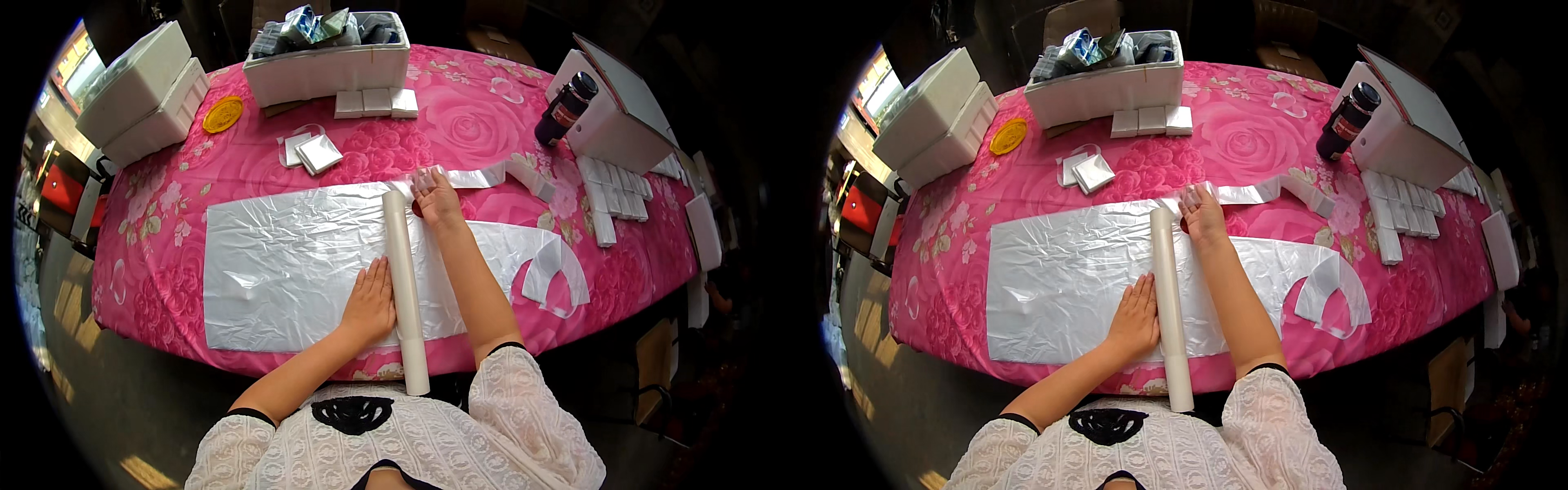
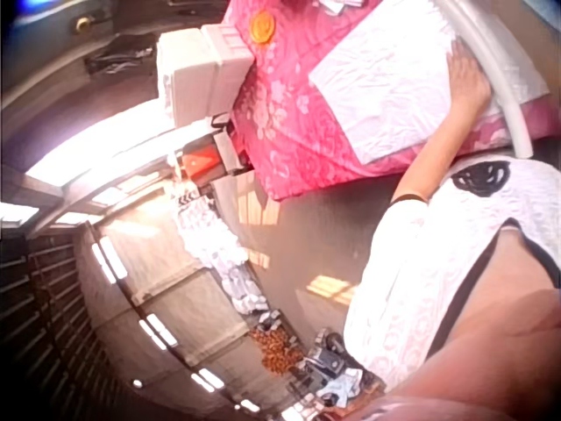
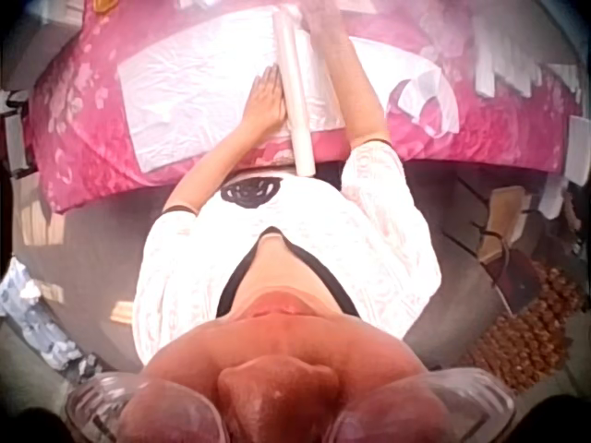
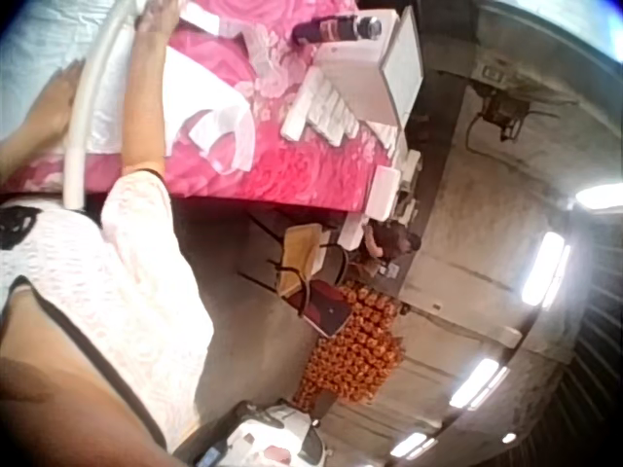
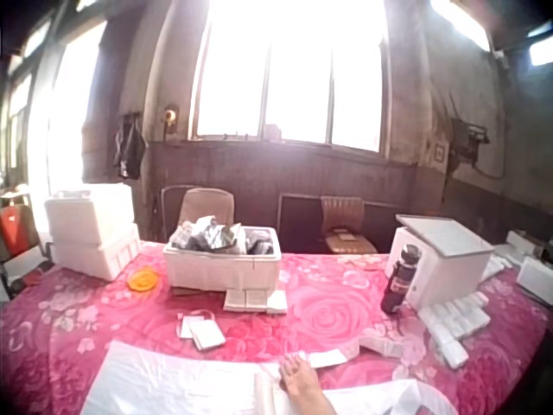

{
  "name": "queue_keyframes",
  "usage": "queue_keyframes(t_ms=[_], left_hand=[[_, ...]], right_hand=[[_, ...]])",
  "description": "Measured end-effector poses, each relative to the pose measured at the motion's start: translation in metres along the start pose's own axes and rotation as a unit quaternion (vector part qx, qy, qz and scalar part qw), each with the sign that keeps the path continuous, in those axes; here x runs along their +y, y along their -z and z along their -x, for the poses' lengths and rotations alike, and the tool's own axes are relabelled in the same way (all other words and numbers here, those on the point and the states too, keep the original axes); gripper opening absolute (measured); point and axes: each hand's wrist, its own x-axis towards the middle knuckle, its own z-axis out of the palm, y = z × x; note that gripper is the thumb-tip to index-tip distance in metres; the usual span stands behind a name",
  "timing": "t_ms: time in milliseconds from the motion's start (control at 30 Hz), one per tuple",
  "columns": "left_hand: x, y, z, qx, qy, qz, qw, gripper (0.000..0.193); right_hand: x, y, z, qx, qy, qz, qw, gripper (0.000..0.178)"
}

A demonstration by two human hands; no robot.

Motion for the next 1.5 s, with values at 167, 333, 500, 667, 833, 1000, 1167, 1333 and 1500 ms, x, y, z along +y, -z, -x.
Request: queue_keyframes(t_ms=[167,333,500,667,833,1000,1167,1333,1500], left_hand=[[0.003,0.000,-0.003,-0.010,-0.006,0.006,1.000,0.060],[0.003,-0.003,-0.002,0.000,-0.003,-0.001,1.000,0.060],[0.003,0.002,-0.002,-0.015,0.001,-0.002,1.000,0.061],[-0.002,-0.006,0.000,0.049,-0.061,0.013,0.997,0.062],[-0.006,-0.024,-0.005,0.075,-0.026,0.002,0.997,0.061],[-0.001,-0.030,-0.009,0.131,-0.030,0.119,0.984,0.059],[0.003,-0.003,0.000,0.111,-0.051,0.159,0.980,0.064],[-0.023,0.033,0.021,0.184,-0.088,0.294,0.934,0.060],[-0.077,0.087,0.077,0.222,-0.019,0.227,0.948,0.051]], right_hand=[[-0.132,0.075,-0.060,-0.071,0.121,-0.154,0.978,0.032],[-0.161,0.016,-0.009,-0.203,0.178,-0.061,0.961,0.034],[0.010,-0.093,0.098,-0.360,0.189,0.304,0.862,0.048],[0.180,-0.102,0.158,-0.466,0.140,0.573,0.660,0.064],[0.219,-0.111,0.193,-0.575,0.081,0.590,0.561,0.069],[0.081,-0.057,0.183,-0.510,0.298,0.605,0.534,0.052],[-0.025,0.042,0.160,-0.391,0.361,0.725,0.437,0.047],[-0.035,0.062,0.157,-0.428,0.300,0.778,0.349,0.055],[0.035,0.010,0.159,-0.515,0.309,0.727,0.333,0.054]])
